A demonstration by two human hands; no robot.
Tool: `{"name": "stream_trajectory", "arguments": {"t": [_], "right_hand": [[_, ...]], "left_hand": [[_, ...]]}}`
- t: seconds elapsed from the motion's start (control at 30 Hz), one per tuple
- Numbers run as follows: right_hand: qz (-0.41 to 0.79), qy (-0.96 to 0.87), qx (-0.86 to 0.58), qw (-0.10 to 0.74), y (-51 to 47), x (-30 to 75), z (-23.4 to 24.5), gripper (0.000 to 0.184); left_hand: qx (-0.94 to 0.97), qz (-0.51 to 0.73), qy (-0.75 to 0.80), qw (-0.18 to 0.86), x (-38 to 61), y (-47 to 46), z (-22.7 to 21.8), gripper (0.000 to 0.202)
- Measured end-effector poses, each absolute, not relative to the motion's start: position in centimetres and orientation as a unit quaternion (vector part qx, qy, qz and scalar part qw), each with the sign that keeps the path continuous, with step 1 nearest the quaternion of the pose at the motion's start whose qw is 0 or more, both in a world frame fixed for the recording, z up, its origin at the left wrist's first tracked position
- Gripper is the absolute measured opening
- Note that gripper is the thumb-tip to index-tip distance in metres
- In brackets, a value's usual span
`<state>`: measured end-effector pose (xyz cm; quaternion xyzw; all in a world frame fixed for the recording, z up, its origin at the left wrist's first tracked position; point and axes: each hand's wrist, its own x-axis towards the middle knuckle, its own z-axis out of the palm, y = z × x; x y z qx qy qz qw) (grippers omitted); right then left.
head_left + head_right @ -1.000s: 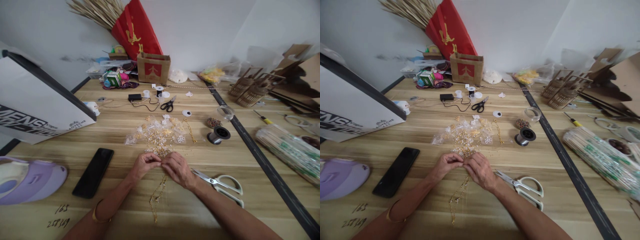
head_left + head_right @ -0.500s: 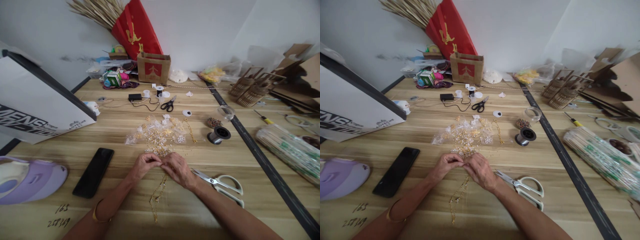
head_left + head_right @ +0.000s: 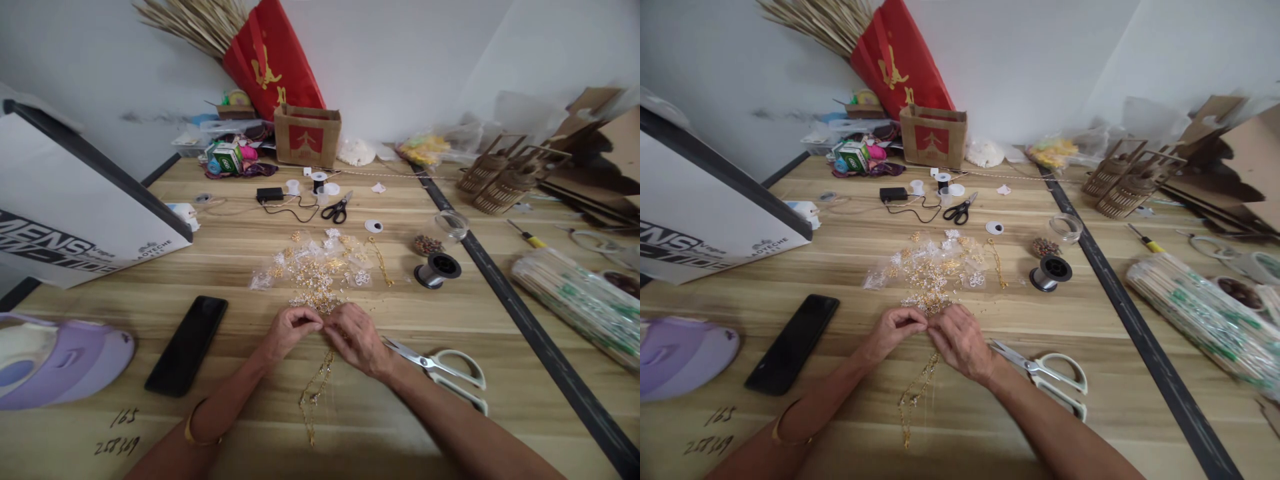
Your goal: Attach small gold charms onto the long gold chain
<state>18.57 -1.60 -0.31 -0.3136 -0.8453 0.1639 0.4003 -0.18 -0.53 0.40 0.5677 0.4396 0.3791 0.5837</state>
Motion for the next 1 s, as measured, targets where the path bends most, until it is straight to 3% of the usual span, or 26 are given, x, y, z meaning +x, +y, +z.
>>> {"name": "stream_trajectory", "arguments": {"t": [0.53, 1.0], "right_hand": [[0.167, -0.849, -0.304, 0.399, -1.70, 18.50, -0.08, 0.015], [0.103, -0.860, -0.312, 0.389, -1.45, 18.58, 0.06, 0.006]], "left_hand": [[0.568, 0.397, 0.438, 0.573, -0.03, -0.72, 0.01, 0.013], [0.605, 0.388, 0.456, 0.525, 0.20, -0.91, 0.30, 0.008]]}}
